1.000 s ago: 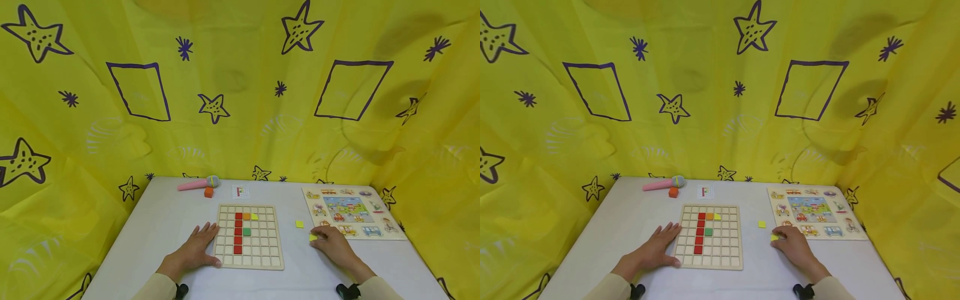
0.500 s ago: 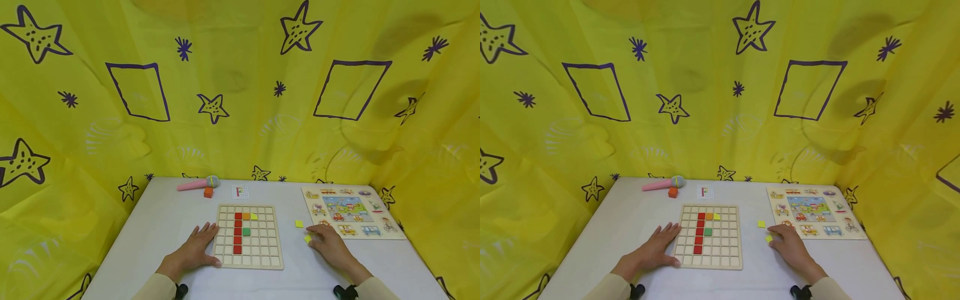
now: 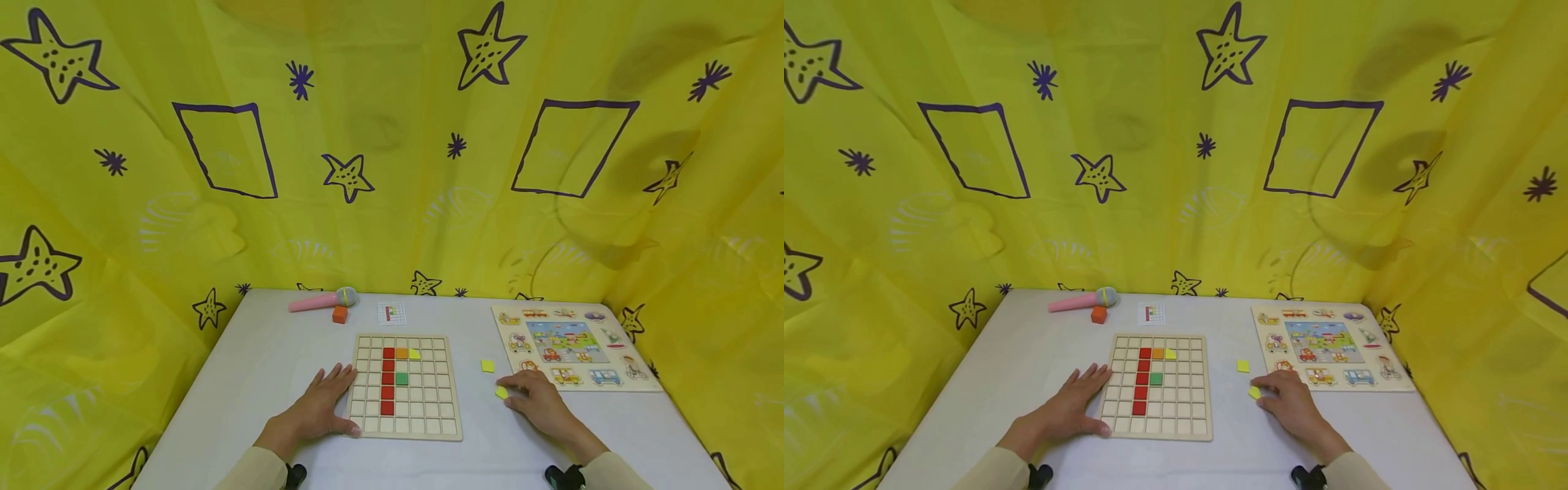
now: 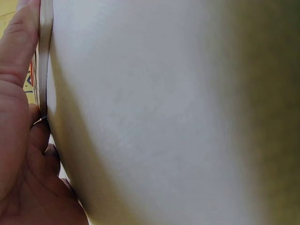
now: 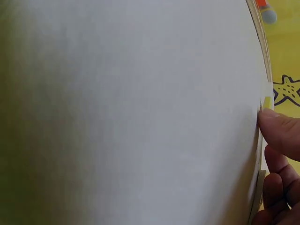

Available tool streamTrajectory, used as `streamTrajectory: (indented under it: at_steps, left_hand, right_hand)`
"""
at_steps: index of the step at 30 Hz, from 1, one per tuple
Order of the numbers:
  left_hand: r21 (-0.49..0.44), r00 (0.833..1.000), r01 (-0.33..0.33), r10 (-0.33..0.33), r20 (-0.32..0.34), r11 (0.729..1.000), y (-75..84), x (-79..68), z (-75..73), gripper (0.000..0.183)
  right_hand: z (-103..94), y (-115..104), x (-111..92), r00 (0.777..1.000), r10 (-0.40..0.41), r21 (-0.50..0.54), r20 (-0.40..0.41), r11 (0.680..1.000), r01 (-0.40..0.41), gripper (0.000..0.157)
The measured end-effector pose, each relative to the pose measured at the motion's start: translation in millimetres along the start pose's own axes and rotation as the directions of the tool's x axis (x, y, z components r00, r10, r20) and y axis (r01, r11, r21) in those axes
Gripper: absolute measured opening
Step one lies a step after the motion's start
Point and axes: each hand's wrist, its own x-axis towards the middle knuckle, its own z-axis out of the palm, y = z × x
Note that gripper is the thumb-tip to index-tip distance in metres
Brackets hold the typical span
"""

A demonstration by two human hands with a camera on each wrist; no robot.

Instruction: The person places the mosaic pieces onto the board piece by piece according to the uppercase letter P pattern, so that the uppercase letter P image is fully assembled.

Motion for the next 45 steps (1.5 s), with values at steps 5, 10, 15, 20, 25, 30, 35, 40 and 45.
streamTrajectory:
  at_steps: [5, 10, 15, 20, 25, 30, 35, 40, 45]
  left_hand:
    - [-0.005, 1.0, 0.002, -0.002, 0.0, 1.0, 1.2, -0.8, -0.4, 0.118]
    - [-0.001, 1.0, 0.01, -0.01, 0.005, 1.0, 1.4, -0.6, -0.4, 0.118]
    - [0.006, 0.999, 0.036, -0.036, 0.014, 0.999, 0.7, 1.2, 0.2, 0.118]
    - [0.011, 0.999, 0.05, -0.05, 0.02, 0.999, -0.9, 2.5, 0.8, 0.119]
    - [0.011, 0.999, 0.035, -0.035, 0.017, 0.999, -0.9, 3.1, 0.6, 0.12]
    - [0.011, 0.999, 0.035, -0.035, 0.02, 0.999, -0.7, 3.5, -0.5, 0.119]
    - [0.011, 0.999, 0.04, -0.04, 0.018, 0.999, -1.0, 4.0, -0.7, 0.119]
    - [0.004, 0.999, 0.044, -0.044, 0.018, 0.999, 0.3, 2.0, -0.8, 0.118]
    - [-0.005, 0.999, 0.031, -0.031, 0.015, 1.0, 3.8, -0.4, -2.0, 0.118]
  right_hand:
    - [0.2, -1.5, -0.4, 1.0, 0.022, -0.012, 0.003, 1.0, -0.022, 0.038]
    - [4.5, -1.0, 0.1, 0.998, -0.025, -0.047, -0.056, 0.999, 0.022, 0.026]
    - [6.8, -1.6, 0.5, 0.996, -0.043, -0.047, -0.077, 0.998, 0.039, 0.02]
    - [6.4, -4.7, 0.4, 0.998, -0.006, -0.062, -0.065, 0.998, 0.002, 0.025]
    - [5.7, -7.7, -0.6, 0.998, 0.057, -0.032, -0.034, 0.998, -0.058, 0.036]
    - [5.7, -8.9, -5.0, 0.996, 0.054, 0.116, 0.068, 0.991, -0.062, 0.035]
    - [6.7, -8.6, -4.4, 0.998, 0.053, 0.105, 0.033, 0.993, -0.056, 0.039]
    - [9.5, -10.3, -1.9, 0.999, 0.044, 0.058, 0.03, 0.997, -0.046, 0.039]
    - [14.0, -12.3, -1.0, 1.0, -0.005, 0.023, 0.007, 1.0, 0.005, 0.021]
